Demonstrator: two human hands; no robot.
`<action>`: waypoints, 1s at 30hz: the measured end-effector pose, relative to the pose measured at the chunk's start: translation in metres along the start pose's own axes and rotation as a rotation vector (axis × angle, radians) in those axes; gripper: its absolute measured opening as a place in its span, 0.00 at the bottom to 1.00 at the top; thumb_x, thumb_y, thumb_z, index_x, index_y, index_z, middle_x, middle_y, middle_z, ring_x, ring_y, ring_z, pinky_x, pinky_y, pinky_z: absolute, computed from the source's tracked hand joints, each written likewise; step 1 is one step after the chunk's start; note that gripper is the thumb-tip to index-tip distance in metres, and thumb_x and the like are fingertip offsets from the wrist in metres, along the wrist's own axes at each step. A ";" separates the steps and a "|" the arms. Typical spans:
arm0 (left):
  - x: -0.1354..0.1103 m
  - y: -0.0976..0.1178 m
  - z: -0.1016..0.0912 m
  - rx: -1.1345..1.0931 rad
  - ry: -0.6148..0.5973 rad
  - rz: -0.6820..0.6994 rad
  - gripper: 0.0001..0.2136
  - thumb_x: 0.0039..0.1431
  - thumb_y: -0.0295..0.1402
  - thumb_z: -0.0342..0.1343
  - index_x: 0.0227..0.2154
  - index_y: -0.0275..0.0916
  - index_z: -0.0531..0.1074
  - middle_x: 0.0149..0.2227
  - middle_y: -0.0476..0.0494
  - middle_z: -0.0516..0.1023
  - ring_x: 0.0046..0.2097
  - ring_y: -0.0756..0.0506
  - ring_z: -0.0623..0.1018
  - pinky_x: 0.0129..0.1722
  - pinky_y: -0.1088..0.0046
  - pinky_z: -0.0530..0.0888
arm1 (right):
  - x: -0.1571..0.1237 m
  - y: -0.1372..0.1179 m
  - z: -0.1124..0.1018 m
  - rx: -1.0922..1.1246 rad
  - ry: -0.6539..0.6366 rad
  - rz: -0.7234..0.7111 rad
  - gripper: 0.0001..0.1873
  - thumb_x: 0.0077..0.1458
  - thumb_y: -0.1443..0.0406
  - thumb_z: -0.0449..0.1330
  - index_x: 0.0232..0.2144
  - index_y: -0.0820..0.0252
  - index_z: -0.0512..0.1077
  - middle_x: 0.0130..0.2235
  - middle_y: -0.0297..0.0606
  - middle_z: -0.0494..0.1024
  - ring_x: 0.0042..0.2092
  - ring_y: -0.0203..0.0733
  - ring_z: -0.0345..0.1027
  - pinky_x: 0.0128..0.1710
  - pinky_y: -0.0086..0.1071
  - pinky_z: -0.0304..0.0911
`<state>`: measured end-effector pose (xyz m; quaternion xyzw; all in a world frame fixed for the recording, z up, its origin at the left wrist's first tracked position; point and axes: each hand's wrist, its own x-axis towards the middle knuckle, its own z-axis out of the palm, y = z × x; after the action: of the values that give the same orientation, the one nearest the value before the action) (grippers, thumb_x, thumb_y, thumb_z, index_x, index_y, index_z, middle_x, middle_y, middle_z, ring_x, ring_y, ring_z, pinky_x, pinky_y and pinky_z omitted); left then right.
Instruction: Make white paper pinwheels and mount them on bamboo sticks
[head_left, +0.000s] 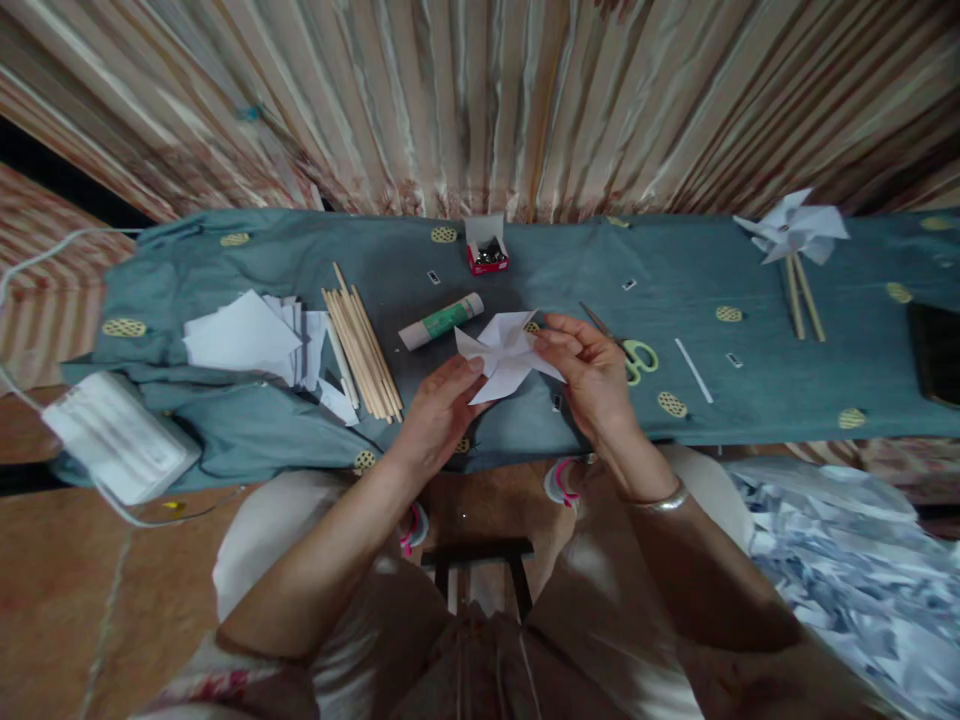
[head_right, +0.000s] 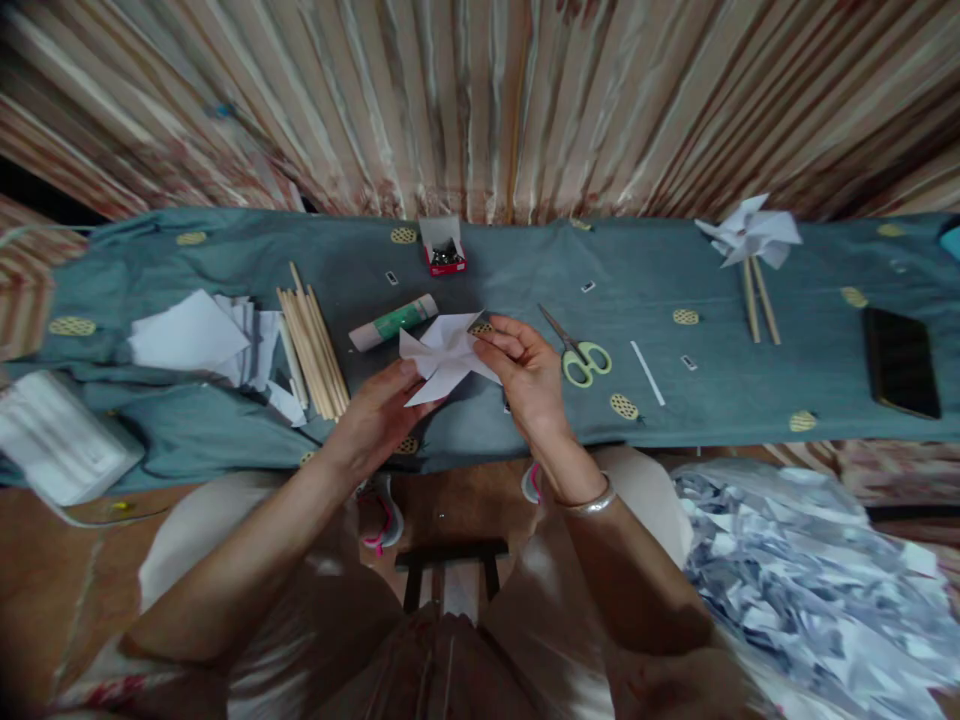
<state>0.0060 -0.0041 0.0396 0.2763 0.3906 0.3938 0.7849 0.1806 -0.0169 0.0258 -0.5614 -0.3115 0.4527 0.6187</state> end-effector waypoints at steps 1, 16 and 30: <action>0.000 -0.001 0.004 -0.029 -0.005 -0.040 0.19 0.45 0.42 0.72 0.38 0.37 0.78 0.43 0.42 0.82 0.48 0.42 0.80 0.50 0.64 0.76 | 0.000 -0.001 0.002 -0.004 -0.003 -0.009 0.23 0.40 0.57 0.74 0.39 0.54 0.75 0.36 0.32 0.84 0.40 0.41 0.79 0.47 0.40 0.73; 0.014 -0.002 0.011 0.021 0.091 0.139 0.17 0.35 0.40 0.75 0.29 0.37 0.81 0.28 0.47 0.83 0.31 0.49 0.78 0.38 0.72 0.74 | -0.005 -0.009 0.010 -0.076 -0.170 0.031 0.14 0.44 0.51 0.70 0.27 0.52 0.80 0.29 0.33 0.82 0.31 0.39 0.72 0.33 0.33 0.68; 0.015 0.004 0.012 0.115 0.088 0.173 0.17 0.36 0.43 0.75 0.28 0.38 0.82 0.27 0.47 0.82 0.30 0.48 0.77 0.36 0.72 0.73 | -0.004 -0.016 0.009 -0.068 -0.152 0.076 0.20 0.35 0.45 0.73 0.20 0.53 0.79 0.23 0.30 0.78 0.25 0.34 0.65 0.25 0.30 0.63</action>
<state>0.0199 0.0088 0.0428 0.3362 0.4213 0.4486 0.7129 0.1748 -0.0165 0.0438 -0.5574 -0.3512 0.5066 0.5562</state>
